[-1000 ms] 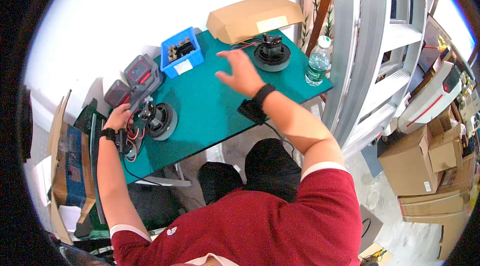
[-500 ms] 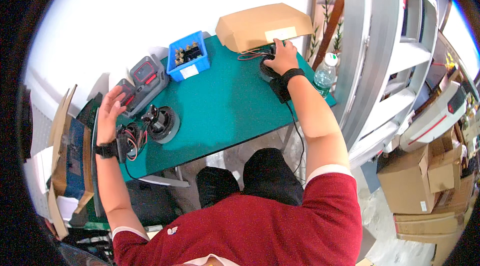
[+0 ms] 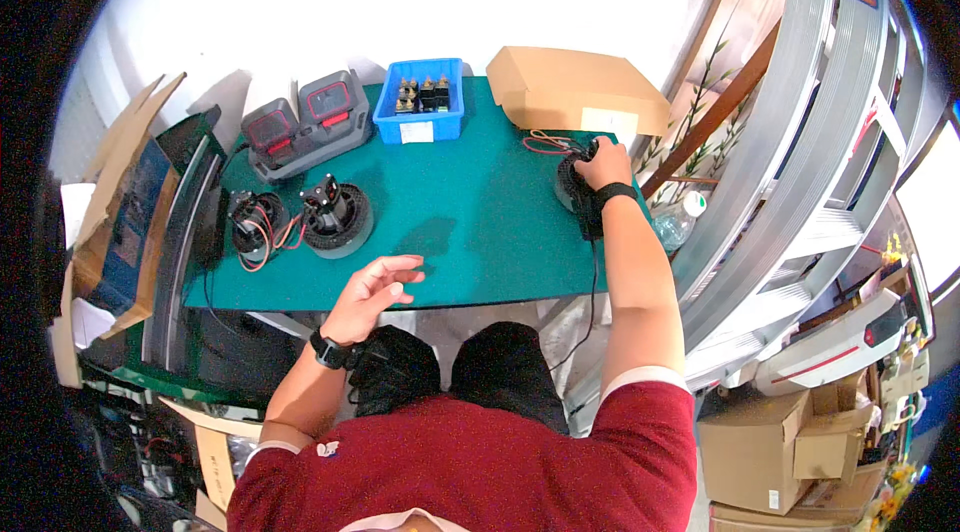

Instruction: Inspecting and checking the wires/connectors of multiple electric motors on a workbench.

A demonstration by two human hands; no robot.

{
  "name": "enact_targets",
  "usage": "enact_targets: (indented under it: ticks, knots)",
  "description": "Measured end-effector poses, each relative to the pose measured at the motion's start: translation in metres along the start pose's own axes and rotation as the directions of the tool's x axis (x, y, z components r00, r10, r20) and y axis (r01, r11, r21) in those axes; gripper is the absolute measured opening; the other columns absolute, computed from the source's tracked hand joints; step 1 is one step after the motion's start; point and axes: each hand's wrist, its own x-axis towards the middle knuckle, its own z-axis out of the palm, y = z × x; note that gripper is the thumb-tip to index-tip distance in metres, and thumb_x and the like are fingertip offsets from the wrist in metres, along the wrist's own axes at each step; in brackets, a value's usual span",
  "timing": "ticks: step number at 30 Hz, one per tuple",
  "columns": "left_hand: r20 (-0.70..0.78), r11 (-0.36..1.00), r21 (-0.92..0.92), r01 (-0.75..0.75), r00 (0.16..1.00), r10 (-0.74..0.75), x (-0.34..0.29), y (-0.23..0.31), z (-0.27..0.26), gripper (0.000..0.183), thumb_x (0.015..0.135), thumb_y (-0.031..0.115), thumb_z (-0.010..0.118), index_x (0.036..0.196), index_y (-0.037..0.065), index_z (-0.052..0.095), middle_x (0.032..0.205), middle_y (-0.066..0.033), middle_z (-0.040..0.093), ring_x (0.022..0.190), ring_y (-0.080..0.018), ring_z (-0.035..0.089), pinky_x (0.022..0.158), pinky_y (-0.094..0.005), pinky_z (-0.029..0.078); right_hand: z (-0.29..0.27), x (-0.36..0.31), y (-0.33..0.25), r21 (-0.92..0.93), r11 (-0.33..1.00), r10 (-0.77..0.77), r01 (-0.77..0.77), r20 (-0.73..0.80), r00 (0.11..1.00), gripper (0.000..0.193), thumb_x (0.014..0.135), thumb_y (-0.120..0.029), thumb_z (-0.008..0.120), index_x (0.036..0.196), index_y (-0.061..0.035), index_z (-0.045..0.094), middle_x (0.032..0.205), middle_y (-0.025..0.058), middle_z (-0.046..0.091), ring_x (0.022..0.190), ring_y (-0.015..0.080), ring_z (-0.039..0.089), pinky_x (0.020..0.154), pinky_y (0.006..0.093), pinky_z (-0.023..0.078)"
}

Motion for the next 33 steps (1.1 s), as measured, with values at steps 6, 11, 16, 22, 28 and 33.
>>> enact_targets:
  ticks: [6,11,16,22,28,33]
  knots:
    - [-0.037,0.998,-0.043,0.048,0.998,-0.05,0.019,-0.019,-0.003,0.032,0.087,0.016,0.052,0.117,0.005,0.047,0.12,-0.0066,0.05,0.106,-0.0174,0.051,0.08,-0.0295,0.045,-0.016,-0.012,-0.01,0.181,0.979,-0.107,0.09,0.084,0.991,0.056,0.055,-0.028,0.073,0.101,0.0017,0.059,0.088,0.0197,0.063,0.085,0.0306,0.06,0.077,0.0362,0.048]
    - [-0.057,0.957,-0.245,0.157,0.983,-0.175,0.031,-0.038,-0.001,0.034,0.088,0.016,0.052,0.119,0.007,0.045,0.117,-0.0071,0.051,0.1,-0.0161,0.053,0.079,-0.0284,0.046,-0.046,-0.041,-0.055,0.422,0.892,-0.266,0.163,0.2,0.943,0.054,0.057,-0.027,0.076,0.1,0.0016,0.06,0.083,0.0126,0.064,0.074,0.0209,0.061,0.071,0.0302,0.048]
    - [-0.286,0.925,-0.374,0.063,0.941,-0.18,0.042,-0.043,0.0,0.065,0.081,0.014,0.061,0.134,0.01,0.023,0.132,-0.013,0.032,0.109,-0.0191,0.046,0.084,-0.0323,0.044,-0.074,-0.073,-0.101,0.732,0.681,-0.373,-0.032,0.384,0.844,0.046,0.067,-0.009,0.072,0.109,0.0015,0.056,0.082,0.0025,0.06,0.072,0.0072,0.053,0.062,0.0215,0.044]
    - [-0.435,0.979,-0.045,-0.198,0.886,0.159,0.023,-0.01,-0.008,0.082,0.076,0.009,0.064,0.139,0.013,0.012,0.14,-0.0134,0.02,0.125,-0.0254,0.027,0.099,-0.0388,0.028,-0.096,-0.107,-0.143,0.806,0.566,-0.517,-0.172,0.51,0.688,0.047,0.068,-0.01,0.072,0.11,0.0004,0.055,0.087,0.0,0.057,0.073,0.0065,0.05,0.062,0.02,0.043]
    - [-0.297,0.945,-0.072,-0.32,0.911,0.286,0.008,0.004,-0.03,0.029,0.089,0.019,0.051,0.112,0.002,0.049,0.091,-0.005,0.06,0.087,-0.0126,0.055,0.077,-0.027,0.041,-0.071,-0.14,-0.149,0.801,0.267,-0.602,-0.535,0.572,0.556,0.053,0.072,-0.016,0.07,0.116,0.0015,0.048,0.099,0.0059,0.055,0.082,0.014,0.057,0.072,0.0273,0.049]
    - [-0.243,0.974,-0.076,-0.211,0.952,0.188,-0.004,-0.005,-0.029,0.031,0.091,0.025,0.048,0.111,0.001,0.049,0.084,-0.0025,0.054,0.079,-0.0119,0.051,0.077,-0.0276,0.041,-0.055,-0.165,-0.154,0.745,0.062,-0.662,-0.664,0.528,0.532,0.057,0.074,-0.016,0.069,0.119,0.0029,0.041,0.098,0.0086,0.056,0.087,0.0181,0.058,0.077,0.0317,0.048]
